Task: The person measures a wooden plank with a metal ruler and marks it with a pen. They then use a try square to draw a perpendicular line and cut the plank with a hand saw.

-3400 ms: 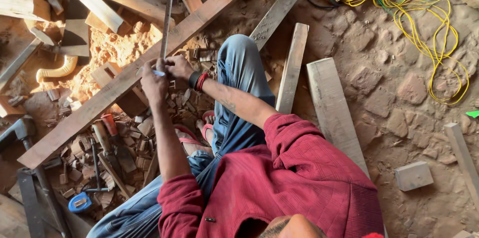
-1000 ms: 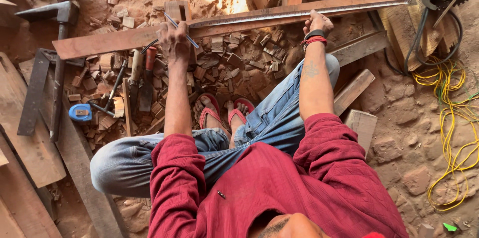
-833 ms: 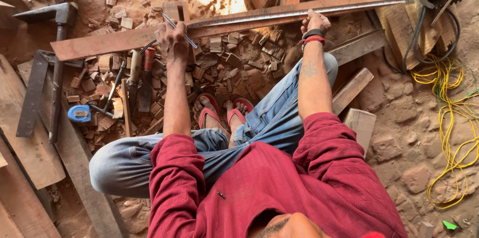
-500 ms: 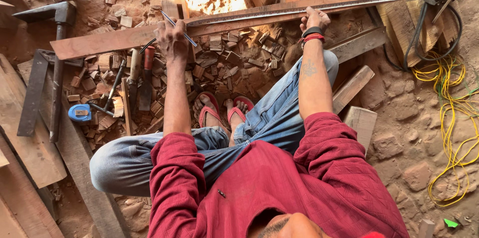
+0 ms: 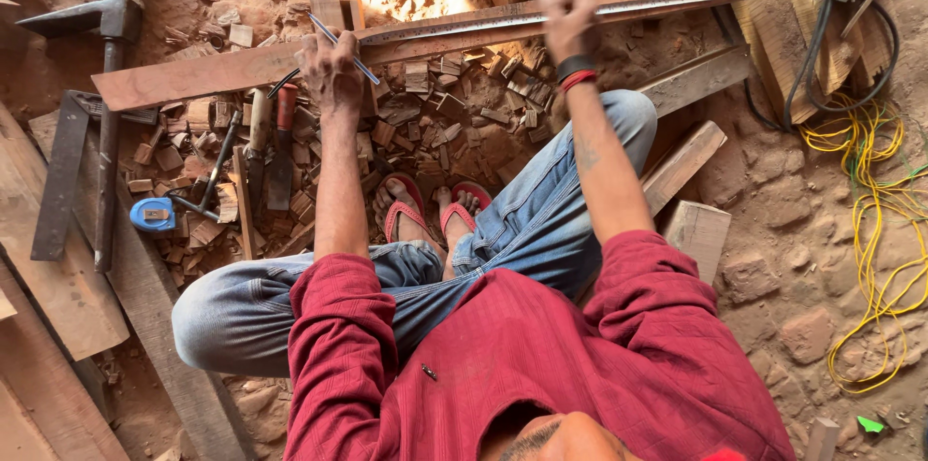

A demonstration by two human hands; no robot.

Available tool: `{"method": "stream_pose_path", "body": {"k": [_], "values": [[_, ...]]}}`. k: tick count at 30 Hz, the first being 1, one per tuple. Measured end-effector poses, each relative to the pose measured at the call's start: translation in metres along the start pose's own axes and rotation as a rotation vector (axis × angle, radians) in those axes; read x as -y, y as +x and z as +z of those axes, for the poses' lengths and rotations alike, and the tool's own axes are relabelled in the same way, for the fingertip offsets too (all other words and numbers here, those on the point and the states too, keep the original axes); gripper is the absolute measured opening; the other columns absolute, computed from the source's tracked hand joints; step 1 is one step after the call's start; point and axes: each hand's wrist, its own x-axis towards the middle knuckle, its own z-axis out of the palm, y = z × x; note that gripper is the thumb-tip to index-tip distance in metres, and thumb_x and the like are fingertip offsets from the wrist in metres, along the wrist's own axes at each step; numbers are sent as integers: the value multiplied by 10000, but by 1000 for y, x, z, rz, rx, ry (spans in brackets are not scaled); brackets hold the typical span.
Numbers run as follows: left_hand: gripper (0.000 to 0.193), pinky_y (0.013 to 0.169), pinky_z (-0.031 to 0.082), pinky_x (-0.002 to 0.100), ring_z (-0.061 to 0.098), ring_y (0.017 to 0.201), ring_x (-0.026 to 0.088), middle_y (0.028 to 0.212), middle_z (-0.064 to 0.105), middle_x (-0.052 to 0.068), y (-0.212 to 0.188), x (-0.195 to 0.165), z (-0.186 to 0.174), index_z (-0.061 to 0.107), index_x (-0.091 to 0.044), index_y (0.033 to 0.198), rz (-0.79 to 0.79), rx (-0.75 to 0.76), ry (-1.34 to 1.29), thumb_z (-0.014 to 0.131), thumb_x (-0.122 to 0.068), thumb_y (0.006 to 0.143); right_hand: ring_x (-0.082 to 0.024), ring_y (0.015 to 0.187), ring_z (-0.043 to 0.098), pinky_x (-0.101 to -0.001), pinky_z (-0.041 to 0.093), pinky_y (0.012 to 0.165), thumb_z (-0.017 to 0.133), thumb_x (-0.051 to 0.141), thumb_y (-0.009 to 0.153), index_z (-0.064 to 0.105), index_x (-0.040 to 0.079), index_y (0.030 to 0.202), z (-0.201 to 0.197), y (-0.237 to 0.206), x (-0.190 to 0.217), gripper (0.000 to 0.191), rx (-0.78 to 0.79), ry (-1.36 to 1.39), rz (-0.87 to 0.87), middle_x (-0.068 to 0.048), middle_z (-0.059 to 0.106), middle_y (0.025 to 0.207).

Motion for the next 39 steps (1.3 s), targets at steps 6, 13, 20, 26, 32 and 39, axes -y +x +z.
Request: {"method": "stream_pose_path", "body": {"k": [6,13,20,26,32,39], "values": [[199,636,510,338,632,863,199,981,751,69,1,3,5,712,-145,837,8,48,-2,683,-108,1030,-137,722,709,-303,613,568,656,227,1001,660,94,1066,62,-89,60,148,601,112,-76,-67,725,920],[140,621,531,372,638,850,241,900,713,105,-3,-6,-6,715,-122,908,-21,92,-17,715,-202,1023,-188,818,747,-340,642,653,708,227,972,675,134,1201,67,-129,81,249,854,-24,-164,-89,752,1021],[176,708,495,453,623,907,309,953,693,114,-2,-44,-20,718,-129,946,96,107,-196,816,-260,881,-277,947,733,-406,619,824,723,316,968,609,118,1314,58,-125,91,414,593,30,-367,-144,747,1130],[258,705,469,430,610,891,279,947,673,109,-9,-72,-11,711,-129,1027,17,284,-279,877,-300,927,-230,931,773,-376,648,827,704,372,991,649,87,1253,48,-129,105,392,663,200,-36,-140,772,1096],[388,678,445,373,605,846,219,899,710,54,-15,-81,-6,705,-193,1206,18,266,-249,872,-255,862,-205,838,783,-367,644,712,642,372,963,655,72,1225,34,-122,109,399,619,326,150,-122,752,1089],[593,603,389,281,550,708,130,837,742,-36,-11,-85,-1,636,-278,1415,-13,258,-259,824,-84,888,-120,556,618,-299,422,431,593,381,993,731,105,1072,31,-108,100,319,249,139,502,-47,779,776]]}}
